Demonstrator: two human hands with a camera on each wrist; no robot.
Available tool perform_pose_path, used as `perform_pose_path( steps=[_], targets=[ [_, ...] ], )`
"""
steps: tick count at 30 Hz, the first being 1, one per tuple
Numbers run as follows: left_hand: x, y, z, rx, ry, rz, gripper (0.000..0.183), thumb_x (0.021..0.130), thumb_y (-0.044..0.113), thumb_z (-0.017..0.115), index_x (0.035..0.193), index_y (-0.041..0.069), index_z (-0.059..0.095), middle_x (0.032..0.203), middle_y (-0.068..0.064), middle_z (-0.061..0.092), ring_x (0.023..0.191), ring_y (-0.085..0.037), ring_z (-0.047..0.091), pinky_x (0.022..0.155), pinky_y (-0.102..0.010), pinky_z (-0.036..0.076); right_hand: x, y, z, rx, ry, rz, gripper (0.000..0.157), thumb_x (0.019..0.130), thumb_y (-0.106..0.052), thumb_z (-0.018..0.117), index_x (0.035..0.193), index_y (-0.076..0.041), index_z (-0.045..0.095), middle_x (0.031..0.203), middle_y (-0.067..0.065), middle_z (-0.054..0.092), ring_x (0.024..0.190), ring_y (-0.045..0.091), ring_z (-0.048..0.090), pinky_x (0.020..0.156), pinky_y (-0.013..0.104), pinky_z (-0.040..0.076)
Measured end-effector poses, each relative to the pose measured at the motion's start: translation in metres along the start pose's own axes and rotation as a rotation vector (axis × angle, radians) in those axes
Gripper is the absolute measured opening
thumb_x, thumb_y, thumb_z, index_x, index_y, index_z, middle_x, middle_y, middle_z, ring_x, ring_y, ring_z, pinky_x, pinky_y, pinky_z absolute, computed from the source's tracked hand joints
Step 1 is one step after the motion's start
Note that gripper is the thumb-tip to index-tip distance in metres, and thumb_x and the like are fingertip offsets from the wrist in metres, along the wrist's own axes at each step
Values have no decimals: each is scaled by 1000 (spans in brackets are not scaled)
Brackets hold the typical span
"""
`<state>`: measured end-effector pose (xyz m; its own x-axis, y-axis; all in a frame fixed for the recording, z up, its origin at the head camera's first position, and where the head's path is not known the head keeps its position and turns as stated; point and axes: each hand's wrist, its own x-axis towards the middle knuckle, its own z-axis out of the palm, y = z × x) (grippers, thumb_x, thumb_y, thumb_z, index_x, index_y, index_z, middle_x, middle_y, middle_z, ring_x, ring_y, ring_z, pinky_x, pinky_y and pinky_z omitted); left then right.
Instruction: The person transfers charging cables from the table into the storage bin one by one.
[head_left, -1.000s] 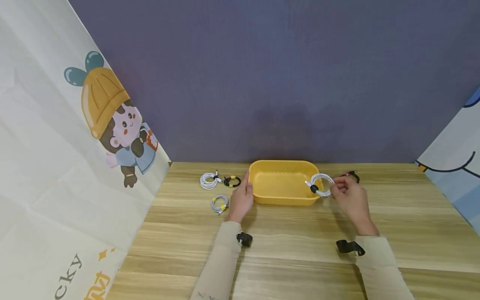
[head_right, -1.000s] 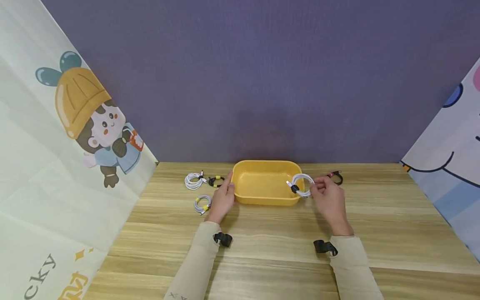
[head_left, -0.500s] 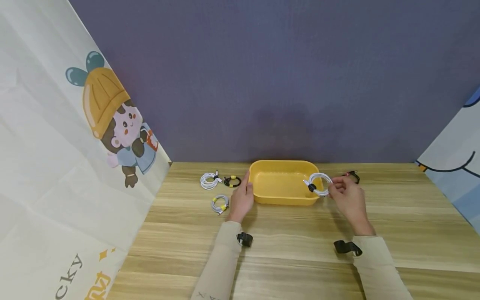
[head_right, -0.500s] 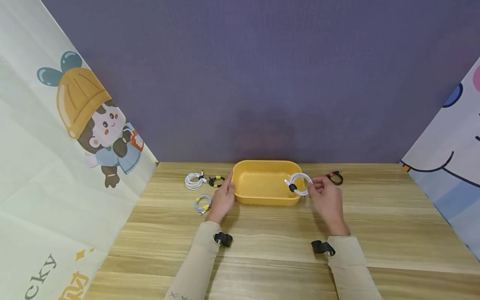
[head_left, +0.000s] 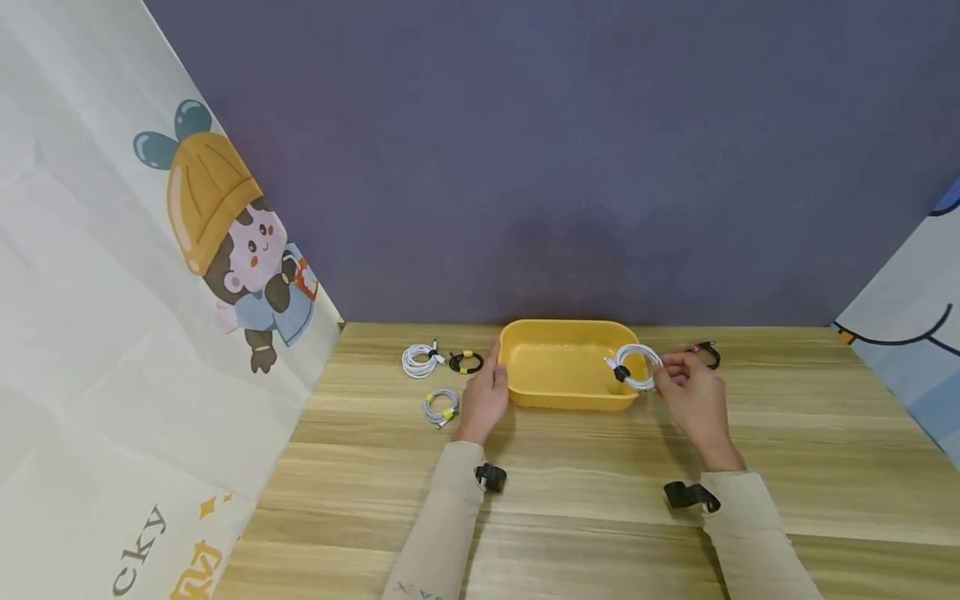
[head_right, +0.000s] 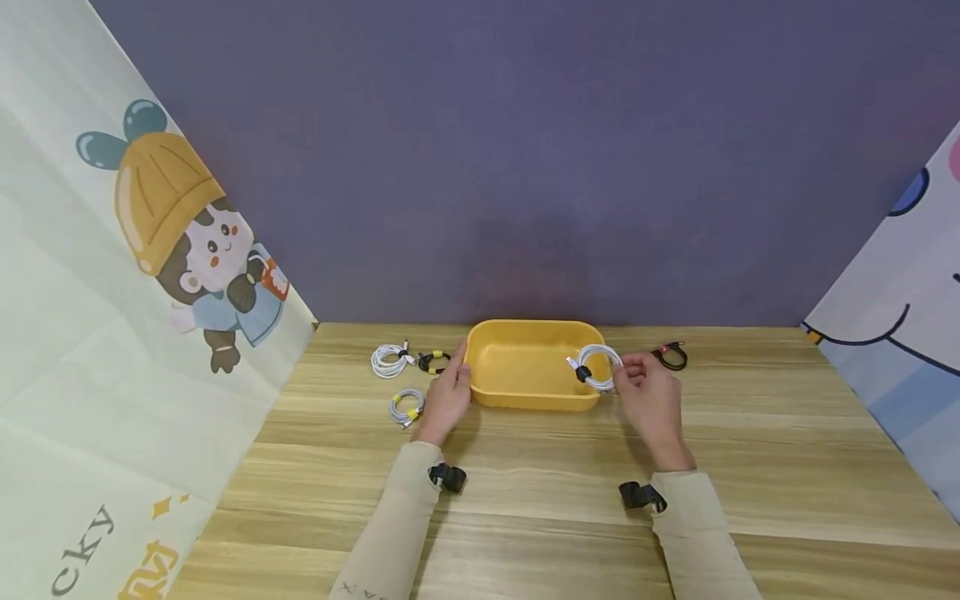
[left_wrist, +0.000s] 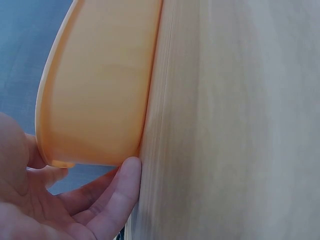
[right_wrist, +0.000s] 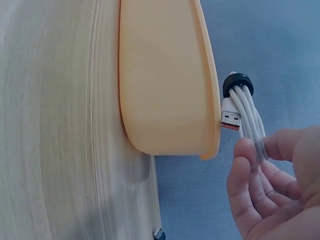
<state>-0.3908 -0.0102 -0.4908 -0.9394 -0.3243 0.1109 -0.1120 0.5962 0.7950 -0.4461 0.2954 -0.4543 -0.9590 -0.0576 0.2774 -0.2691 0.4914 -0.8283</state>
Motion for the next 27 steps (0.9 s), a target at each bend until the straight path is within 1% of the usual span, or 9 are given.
perform_pose_path(
  steps=[5,12,16,18,20,22,25,27],
  targets=[
    [1,-1,2,3,6,3,50,112,32,35,162,31,30,151,-12,56,127,-42,61,107,-57,48,0,1,2,-9,1,8,28,101,-14,60,120,6,63,101,23,71,68,-2,65,62,24,60],
    [1,-2,2,7,14,24,50,112,32,34,162,30,30,149,-13,57,123,-42,64,103,-57,50,2,1,4,6,-1,21,29,101,-15,60,121,6,62,103,23,70,68,-6,63,64,26,61],
    [1,-1,2,12,26,22,50,111,32,35,161,30,31,144,-16,61,116,-42,67,98,-57,52,2,0,4,9,-4,16,29,102,-16,60,121,6,62,103,23,70,68,-5,63,64,25,60],
    [1,-1,3,16,31,21,50,111,31,35,161,31,32,141,-17,63,109,-41,69,93,-57,53,3,0,4,17,-6,13,30,102,-16,60,121,7,62,103,24,70,68,-5,63,63,22,60],
    [1,-1,3,17,34,21,50,111,31,36,161,31,32,140,-18,64,106,-40,70,91,-57,54,3,-1,4,23,-8,11,30,101,-16,60,121,8,62,103,26,70,68,-5,63,63,19,59],
    [1,-1,3,15,31,24,50,111,31,35,161,29,32,141,-18,63,108,-41,69,93,-57,53,4,-1,4,19,-11,7,31,101,-16,61,120,9,62,103,26,70,68,-6,62,62,16,57],
    [1,0,2,7,28,27,50,111,31,35,161,28,32,146,-16,60,118,-42,66,100,-57,52,5,-2,5,6,-12,-1,31,101,-16,61,120,9,63,102,26,69,68,-5,62,61,14,56],
    [1,0,2,2,27,28,50,111,30,35,161,27,32,147,-15,58,122,-43,64,102,-57,50,7,-3,6,-5,-10,-9,31,101,-16,60,120,9,63,102,26,69,68,-5,62,60,13,55]
  ],
)
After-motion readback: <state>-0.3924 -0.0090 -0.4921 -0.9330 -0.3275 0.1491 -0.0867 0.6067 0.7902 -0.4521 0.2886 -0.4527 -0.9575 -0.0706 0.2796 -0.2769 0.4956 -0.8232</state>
